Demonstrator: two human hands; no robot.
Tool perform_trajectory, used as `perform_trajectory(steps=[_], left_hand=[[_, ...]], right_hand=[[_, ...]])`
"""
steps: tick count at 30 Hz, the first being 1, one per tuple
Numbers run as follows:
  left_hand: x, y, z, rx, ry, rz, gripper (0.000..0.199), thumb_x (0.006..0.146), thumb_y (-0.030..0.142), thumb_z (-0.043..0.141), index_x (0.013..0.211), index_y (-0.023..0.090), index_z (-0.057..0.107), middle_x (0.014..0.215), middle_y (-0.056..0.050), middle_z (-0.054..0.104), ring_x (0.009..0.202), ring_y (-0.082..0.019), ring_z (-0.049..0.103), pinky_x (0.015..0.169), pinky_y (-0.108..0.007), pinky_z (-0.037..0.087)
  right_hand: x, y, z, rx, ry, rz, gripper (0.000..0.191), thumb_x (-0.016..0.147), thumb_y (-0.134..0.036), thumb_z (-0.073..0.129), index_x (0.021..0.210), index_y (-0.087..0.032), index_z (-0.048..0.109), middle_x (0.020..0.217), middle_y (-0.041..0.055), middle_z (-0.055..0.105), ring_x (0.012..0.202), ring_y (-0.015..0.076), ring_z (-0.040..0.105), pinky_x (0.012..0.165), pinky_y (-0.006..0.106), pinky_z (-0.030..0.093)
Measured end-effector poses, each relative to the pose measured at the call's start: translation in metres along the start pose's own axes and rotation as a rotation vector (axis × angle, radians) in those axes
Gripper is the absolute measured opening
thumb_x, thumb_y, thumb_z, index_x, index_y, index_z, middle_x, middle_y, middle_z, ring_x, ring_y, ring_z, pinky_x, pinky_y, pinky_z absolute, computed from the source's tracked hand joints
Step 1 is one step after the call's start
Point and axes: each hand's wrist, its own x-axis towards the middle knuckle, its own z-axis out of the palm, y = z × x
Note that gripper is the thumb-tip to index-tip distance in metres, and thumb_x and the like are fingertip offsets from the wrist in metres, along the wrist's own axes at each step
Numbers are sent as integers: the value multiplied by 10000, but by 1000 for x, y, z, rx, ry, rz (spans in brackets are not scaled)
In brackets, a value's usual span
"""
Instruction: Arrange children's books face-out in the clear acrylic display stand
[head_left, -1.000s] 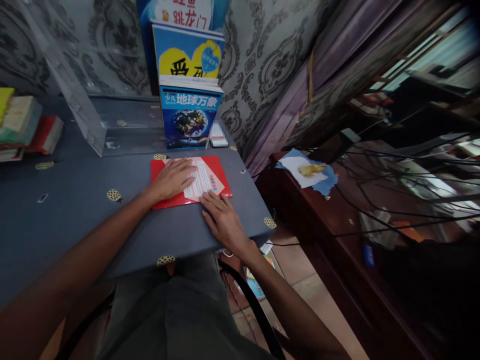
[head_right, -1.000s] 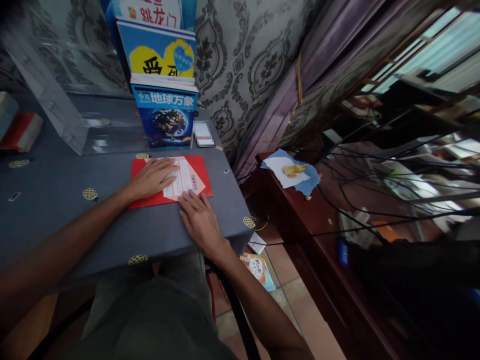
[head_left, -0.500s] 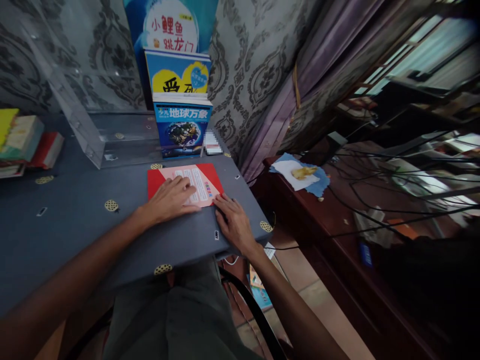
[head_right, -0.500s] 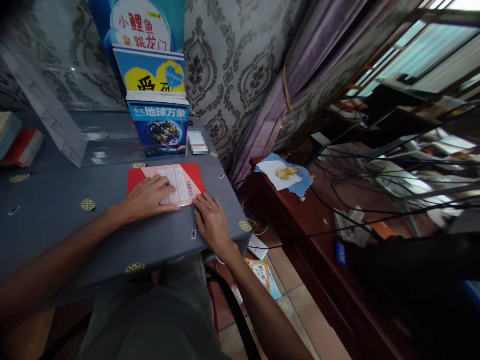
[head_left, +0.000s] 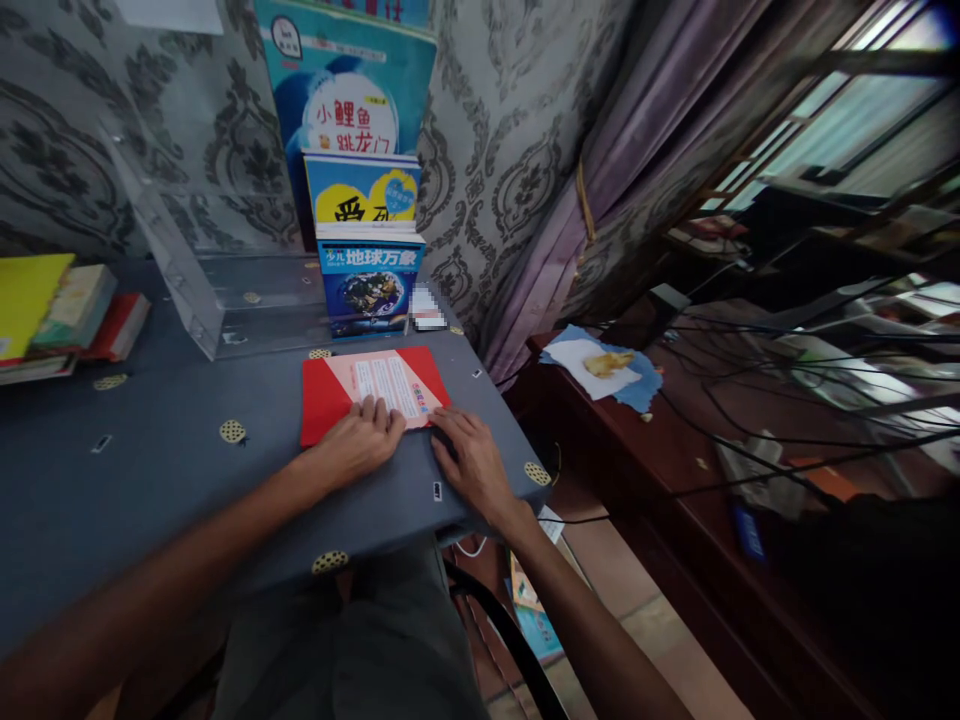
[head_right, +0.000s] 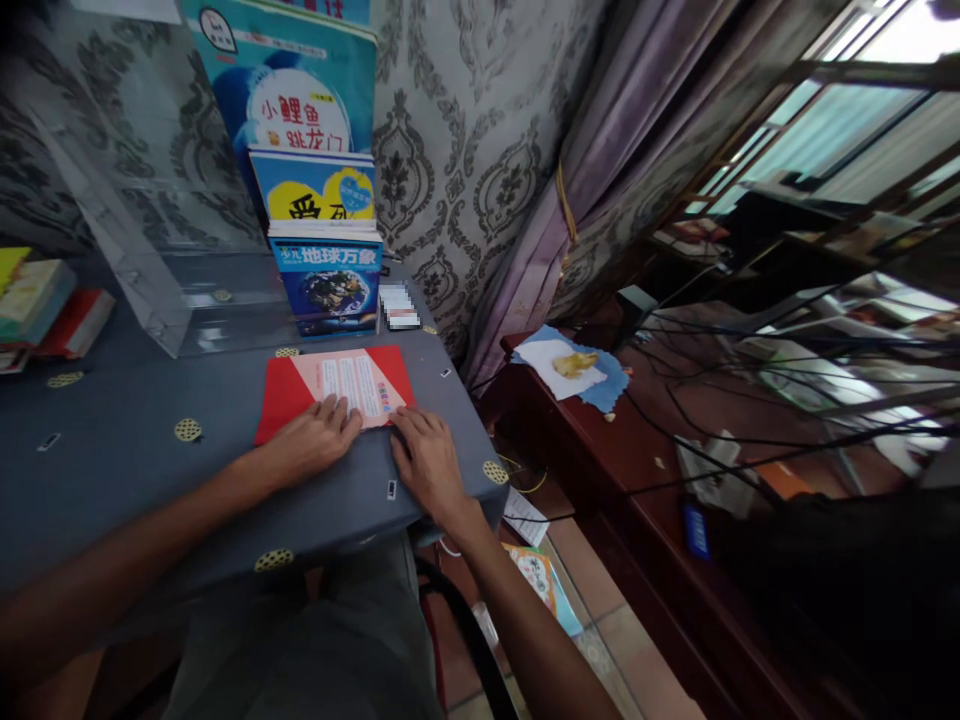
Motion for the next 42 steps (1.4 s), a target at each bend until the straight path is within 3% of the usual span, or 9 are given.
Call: perform_trajectory(steps=[5,11,16,24,28,33,35,39,42], left_hand=[[0,-6,-13,-44,-6,47,271,965,44,435,1164,77,617,994,-212,714,935,-310,700,721,-385,559],[-10,-21,-26,-230,-91,-7,365,903,-9,421,1188,155,580,1030,-152,723,887,-258,695,720,-342,493],[-15,-40,-29,-478,-105,-135,277,948,104,373,1104,216,572,882,-76,703,759,-223,648,669,-302,417],[-19,-71,-29,-848,231,-195,305,1004,406,328,860,229,531,788,-12,619,695,-173,558,681,-285,411],[-23,-81,-40,-888,331,-240,363,991,469,344,770,228,502,667,25,538,633,-159,508,628,-272,379],[-30,-89,-49,-998,486,-343,386,958,510,413,753,214,552,635,30,533,587,-145,471,574,-263,363],[-31,-90,-48,-1109,567,-420,393,945,536,460,752,210,563,638,25,546,598,-149,490,560,-256,374],[-26,-86,-41,-1471,712,-539,405,882,598,583,784,205,588,662,11,607,619,-160,562,553,-253,427],[-20,-79,-37,-1726,792,-594,433,796,622,687,790,205,573,705,-6,668,664,-181,639,571,-265,482]], right_hand=[[12,-1,-10,0,-27,-10,325,964,-203,574,1279,-194,651,1243,138,706,1159,309,608,1004,495,495],[27,25,-22,231,-29,-9,239,947,-261,625,1169,-217,703,1131,92,740,1071,260,664,967,430,504],[42,50,-17,649,5,151,500,820,-406,791,1265,-220,664,1023,50,767,1006,239,706,984,417,503],[73,56,-3,1045,-34,316,510,657,-484,895,1070,-228,742,1071,48,777,988,224,718,949,387,541],[90,55,3,1104,110,338,495,635,-495,903,1009,-215,740,1046,40,765,986,212,703,922,355,541],[109,40,15,1293,261,280,546,665,-460,894,1132,-268,687,1106,12,736,1048,185,668,870,290,558],[111,29,22,1376,182,243,558,674,-456,891,1159,-287,674,1128,7,730,1025,180,666,804,272,578],[108,12,29,1406,-122,189,472,711,-494,870,1089,-254,720,1045,19,743,927,168,666,701,245,590],[105,9,25,1394,-128,203,420,704,-529,871,966,-229,739,910,10,735,808,139,649,626,207,562]])
